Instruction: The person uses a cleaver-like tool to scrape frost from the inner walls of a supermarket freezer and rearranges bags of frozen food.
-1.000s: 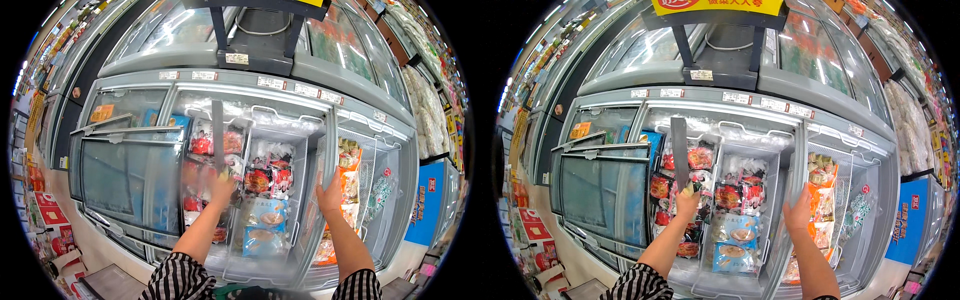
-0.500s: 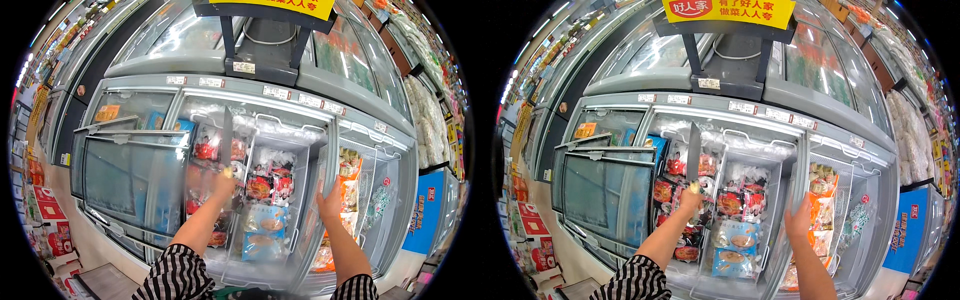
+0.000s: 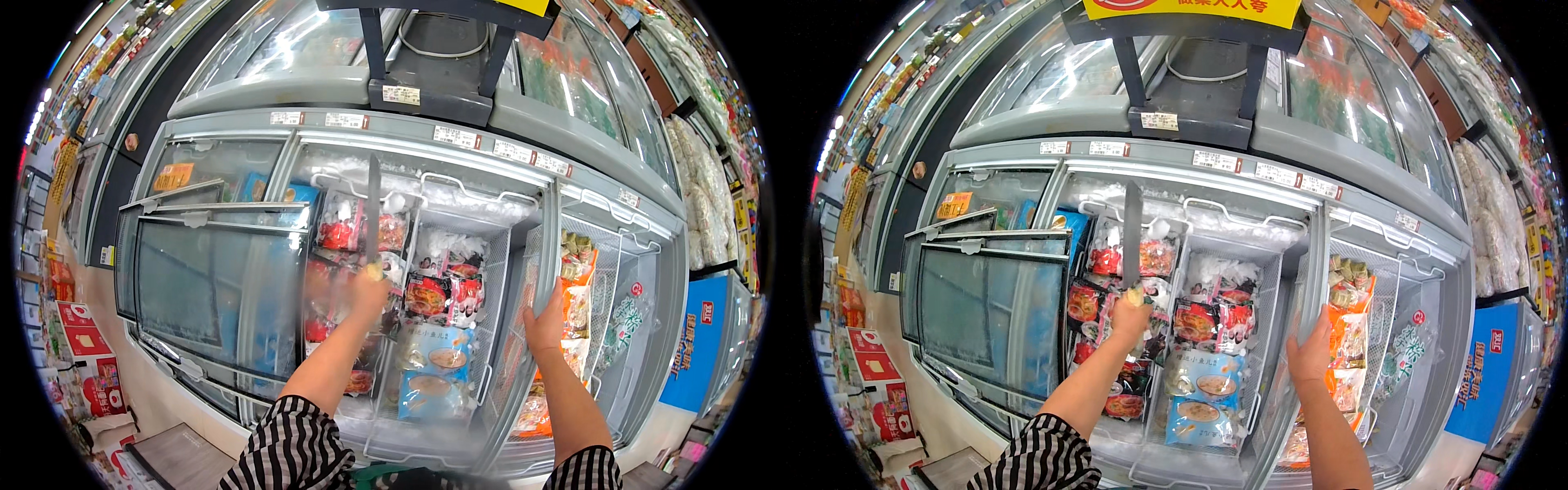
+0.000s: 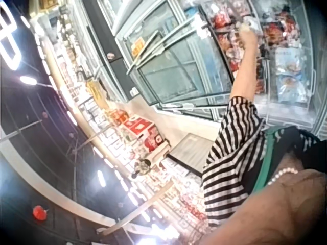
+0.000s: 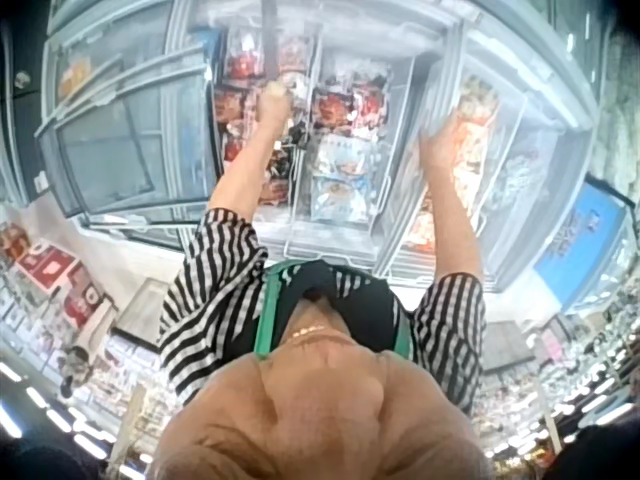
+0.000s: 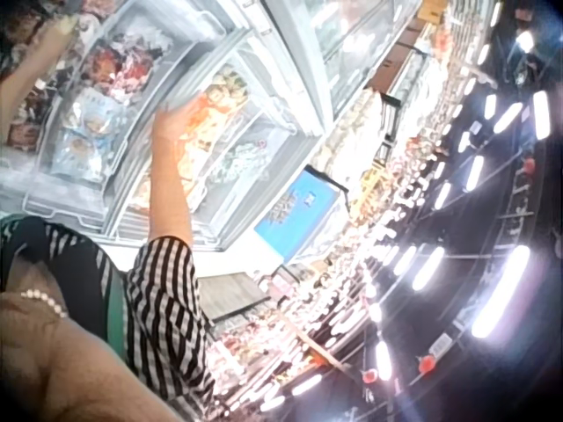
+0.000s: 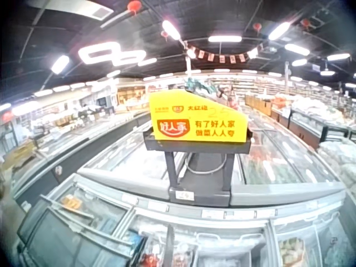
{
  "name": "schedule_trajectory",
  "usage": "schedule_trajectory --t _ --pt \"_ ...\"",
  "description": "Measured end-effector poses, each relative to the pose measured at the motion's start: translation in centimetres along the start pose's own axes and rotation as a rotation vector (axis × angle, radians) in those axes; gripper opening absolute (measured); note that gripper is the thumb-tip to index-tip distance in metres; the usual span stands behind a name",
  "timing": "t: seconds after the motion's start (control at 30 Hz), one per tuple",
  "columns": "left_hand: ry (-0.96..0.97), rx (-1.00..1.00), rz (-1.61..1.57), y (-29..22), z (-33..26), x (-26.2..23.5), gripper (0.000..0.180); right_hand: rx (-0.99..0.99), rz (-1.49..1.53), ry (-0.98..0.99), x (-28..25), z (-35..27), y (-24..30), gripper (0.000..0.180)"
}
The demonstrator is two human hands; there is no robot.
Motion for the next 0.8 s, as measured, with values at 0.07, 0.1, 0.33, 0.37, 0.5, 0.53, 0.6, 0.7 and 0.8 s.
schedule_trajectory --t 0.07,0.1,0.33,0.37,0.5,0.53,0.6,0.7,0.8 --pt "0.105 -0.145 -0.041 0.5 -0.3 0.9 0.021 -0.018 0.002 -0.013 0.0 0.1 0.2 0.083" --pt "0.158 -0.218 -0.062 0.8 -0.6 1.3 0.021 -0.032 -0.001 -0.023 0.1 -0.2 -0.3 0.083" --pt "-0.271 0.273 0.063 -1.9 1.8 -2.4 0.028 -0.063 -0.001 -0.053 -0.2 0.0 -0.2 0.084" --pt "-0.350 0.351 0.077 -2.1 2.6 -3.5 0.025 -0.051 0.006 -0.035 0.1 0.2 0.4 0.084" --pt "-0.067 -0.157 -0.106 -2.0 2.0 -1.5 0.021 -0.001 0.012 -0.027 -0.4 0.1 -0.3 0.083" --pt "-0.072 -0.086 -0.130 -2.6 1.7 -1.8 0.020 0.001 0.010 -0.021 -0.2 -0.1 -0.6 0.083" --pt "-0.079 0.057 -0.179 -3.4 1.4 -2.3 0.020 -0.002 0.005 -0.030 -0.3 0.0 -0.7 0.083" --pt "-0.307 0.229 -0.170 -0.6 2.7 -4.1 0.017 -0.037 -0.009 -0.034 0.3 -0.2 -0.5 0.083" --pt "-0.170 -0.149 -0.100 0.4 3.5 -2.4 0.015 -0.009 0.023 -0.023 0.1 0.0 0.0 0.083"
Point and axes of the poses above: each hand's wrist, its own z-axis towards the middle knuckle, its own x-axis out of the palm, y = z × x, the point moved 9 cm from there along z, towards the middle knuckle, and after that the axes turned 1 degree about -y, right-handed, at the moved point
